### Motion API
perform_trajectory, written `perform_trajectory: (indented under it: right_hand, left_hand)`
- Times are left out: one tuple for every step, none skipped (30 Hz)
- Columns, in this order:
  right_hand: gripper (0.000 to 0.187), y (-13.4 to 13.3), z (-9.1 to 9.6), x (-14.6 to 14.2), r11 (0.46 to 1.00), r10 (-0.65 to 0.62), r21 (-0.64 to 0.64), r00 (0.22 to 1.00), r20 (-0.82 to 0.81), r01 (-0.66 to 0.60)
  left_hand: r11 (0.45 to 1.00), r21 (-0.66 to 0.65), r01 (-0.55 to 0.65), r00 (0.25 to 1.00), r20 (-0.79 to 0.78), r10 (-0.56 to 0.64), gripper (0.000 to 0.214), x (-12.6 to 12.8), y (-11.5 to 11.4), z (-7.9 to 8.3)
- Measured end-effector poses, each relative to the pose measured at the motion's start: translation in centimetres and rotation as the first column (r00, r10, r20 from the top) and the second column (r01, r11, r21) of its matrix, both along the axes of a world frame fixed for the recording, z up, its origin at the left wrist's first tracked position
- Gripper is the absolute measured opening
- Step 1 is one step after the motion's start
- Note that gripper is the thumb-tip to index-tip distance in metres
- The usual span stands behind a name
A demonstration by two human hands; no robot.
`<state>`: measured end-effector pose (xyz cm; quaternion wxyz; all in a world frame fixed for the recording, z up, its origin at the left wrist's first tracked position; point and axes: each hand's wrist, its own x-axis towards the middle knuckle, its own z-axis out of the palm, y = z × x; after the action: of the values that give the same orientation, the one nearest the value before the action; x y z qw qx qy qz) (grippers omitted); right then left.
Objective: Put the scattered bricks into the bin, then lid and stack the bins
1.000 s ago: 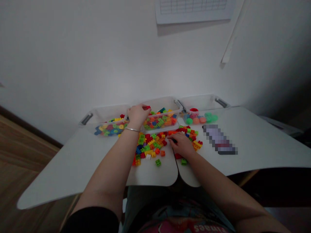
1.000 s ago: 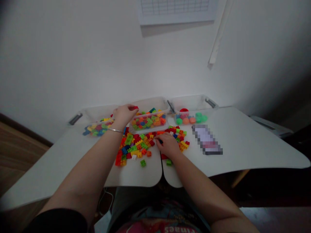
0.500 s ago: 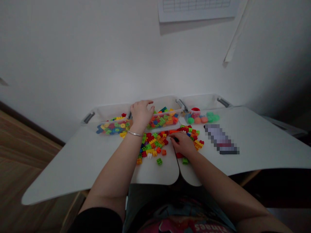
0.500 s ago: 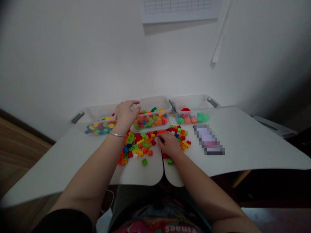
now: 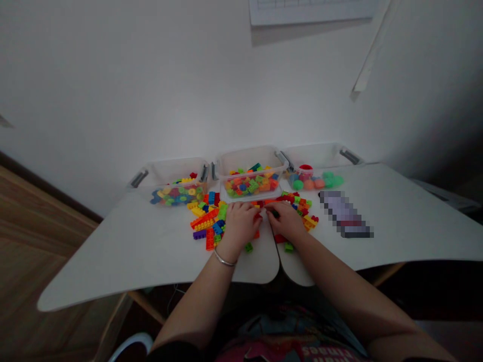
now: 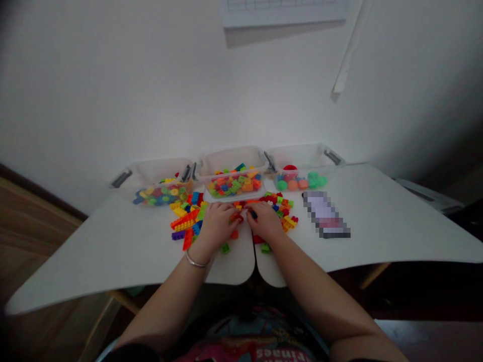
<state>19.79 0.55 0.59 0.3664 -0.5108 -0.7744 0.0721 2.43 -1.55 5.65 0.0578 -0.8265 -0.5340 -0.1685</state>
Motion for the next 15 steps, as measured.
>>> perform_trajectory:
  right_hand:
    - [0.023,0.00,0.01,-0.01,1.000,0.002,-0.002,1.000,-0.003,-0.002]
    - [0.023,0.00,0.02,-0.01,1.000,0.007,-0.003,1.000,-0.007,-0.007]
    - [0.023,0.00,0.03,-0.01,1.000,0.011,-0.003,1.000,-0.011,-0.011]
    - [0.023,0.01,0.04,0.00,1.000,0.015,-0.001,1.000,-0.015,-0.015]
    - [0.023,0.00,0.05,0.01,1.000,0.018,0.000,1.000,-0.017,-0.018]
    - [0.023,0.00,0.06,0.01,1.000,0.020,0.000,1.000,-0.018,-0.020]
    - [0.023,-0.01,0.07,0.02,1.000,0.020,-0.001,1.000,-0.017,-0.020]
    - [0.023,-0.02,0.08,0.02,1.000,0.018,-0.001,1.000,-0.015,-0.018]
    - [0.023,-0.03,0.09,0.03,1.000,0.015,-0.003,1.000,-0.010,-0.015]
    - [0.023,-0.04,0.10,0.03,1.000,0.011,-0.006,1.000,-0.005,-0.011]
    - [0.023,-0.05,0.11,0.04,1.000,0.006,-0.009,1.000,-0.001,-0.006]
    - [0.023,-0.05,0.12,0.04,1.000,0.004,-0.013,1.000,0.003,-0.004]
    - [0.023,-0.05,0.13,0.05,1.000,0.005,-0.016,1.000,0.006,-0.005]
    - [0.023,-0.05,0.14,0.06,1.000,0.007,-0.019,1.000,0.008,-0.006]
    - [0.023,-0.05,0.16,0.06,1.000,0.009,-0.021,1.000,0.008,-0.009]
  left_hand:
    - [1.000,-0.010,0.005,1.000,-0.015,-0.005,0.023,-0.02,0.08,-0.31]
    - [1.000,-0.017,0.008,1.000,-0.027,-0.008,0.024,-0.01,0.18,-0.52]
    - [1.000,-0.020,0.010,0.999,-0.037,-0.011,0.024,0.02,0.29,-0.66]
    - [1.000,-0.021,0.015,0.999,-0.046,-0.016,0.025,0.07,0.38,-0.74]
    - [1.000,-0.017,0.022,0.998,-0.056,-0.023,0.025,0.13,0.47,-0.78]
    - [0.999,-0.012,0.032,0.997,-0.066,-0.032,0.024,0.19,0.55,-0.81]
    - [0.999,-0.004,0.044,0.996,-0.080,-0.044,0.023,0.26,0.61,-0.83]
    - [0.998,0.003,0.060,0.993,-0.097,-0.059,0.021,0.32,0.67,-0.85]
    - [0.997,0.010,0.077,0.990,-0.117,-0.076,0.020,0.36,0.71,-0.86]
    - [0.995,0.015,0.094,0.986,-0.137,-0.091,0.018,0.40,0.76,-0.87]
    - [0.994,0.019,0.108,0.983,-0.153,-0.104,0.018,0.41,0.80,-0.86]
    - [0.993,0.021,0.120,0.979,-0.166,-0.114,0.017,0.42,0.84,-0.85]
    - [0.992,0.021,0.126,0.977,-0.174,-0.120,0.018,0.41,0.88,-0.81]
    - [0.991,0.019,0.129,0.976,-0.180,-0.124,0.018,0.39,0.91,-0.77]
    - [0.991,0.016,0.133,0.975,-0.184,-0.128,0.019,0.37,0.94,-0.71]
